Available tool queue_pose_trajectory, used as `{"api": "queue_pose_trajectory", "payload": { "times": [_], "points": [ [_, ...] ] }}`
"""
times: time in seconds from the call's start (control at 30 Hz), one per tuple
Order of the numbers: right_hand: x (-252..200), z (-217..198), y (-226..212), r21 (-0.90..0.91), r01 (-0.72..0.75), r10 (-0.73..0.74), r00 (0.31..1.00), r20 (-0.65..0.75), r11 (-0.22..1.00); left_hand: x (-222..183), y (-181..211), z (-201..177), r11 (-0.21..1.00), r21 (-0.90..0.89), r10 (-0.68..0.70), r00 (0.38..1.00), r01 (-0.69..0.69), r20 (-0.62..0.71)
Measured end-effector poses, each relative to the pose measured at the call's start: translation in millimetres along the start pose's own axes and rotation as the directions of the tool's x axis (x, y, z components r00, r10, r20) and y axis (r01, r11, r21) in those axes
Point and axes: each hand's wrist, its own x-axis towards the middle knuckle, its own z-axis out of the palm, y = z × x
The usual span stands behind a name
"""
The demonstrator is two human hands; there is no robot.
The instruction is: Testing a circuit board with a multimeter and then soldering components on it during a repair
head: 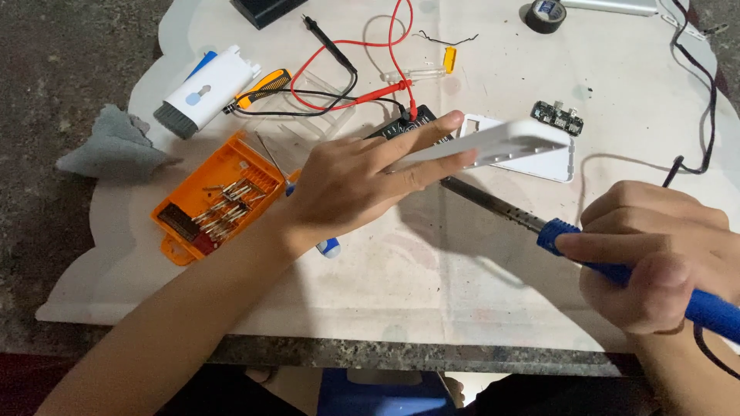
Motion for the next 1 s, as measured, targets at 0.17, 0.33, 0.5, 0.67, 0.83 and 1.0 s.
{"api": "queue_pose_trajectory", "payload": {
  "times": [0.17,0.33,0.5,0.67,0.83,1.0],
  "points": [
    [-2.6,-7.9,-9.1,-0.185,-0.255,0.266,0.963,0.035,0.949,-22.8,-9.2,28.9,0.977,-0.195,-0.077,0.994,0.092,0.080],
    [-25.3,-17.8,14.2,-0.188,-0.158,0.162,0.987,0.004,0.969,-10.9,-5.8,4.9,0.940,-0.284,-0.148,0.977,0.187,0.153],
    [-48.7,-10.6,47.8,0.295,-0.493,0.573,0.658,-0.489,0.818,-8.6,0.2,2.9,0.824,-0.512,-0.209,0.970,0.242,0.123],
    [-25.3,-18.6,55.9,0.608,-0.515,0.771,0.571,-0.283,0.604,8.4,14.0,-12.2,0.545,-0.676,-0.374,0.866,0.496,0.333],
    [-35.7,-36.0,93.0,0.747,-0.505,0.885,0.396,-0.245,0.433,20.0,36.2,-25.0,0.343,-0.642,-0.499,0.712,0.686,0.494],
    [-24.6,-36.5,104.8,0.845,-0.416,0.931,0.280,-0.233,0.337,13.4,52.8,-17.7,0.552,-0.548,-0.218,0.743,0.629,0.633]
  ]
}}
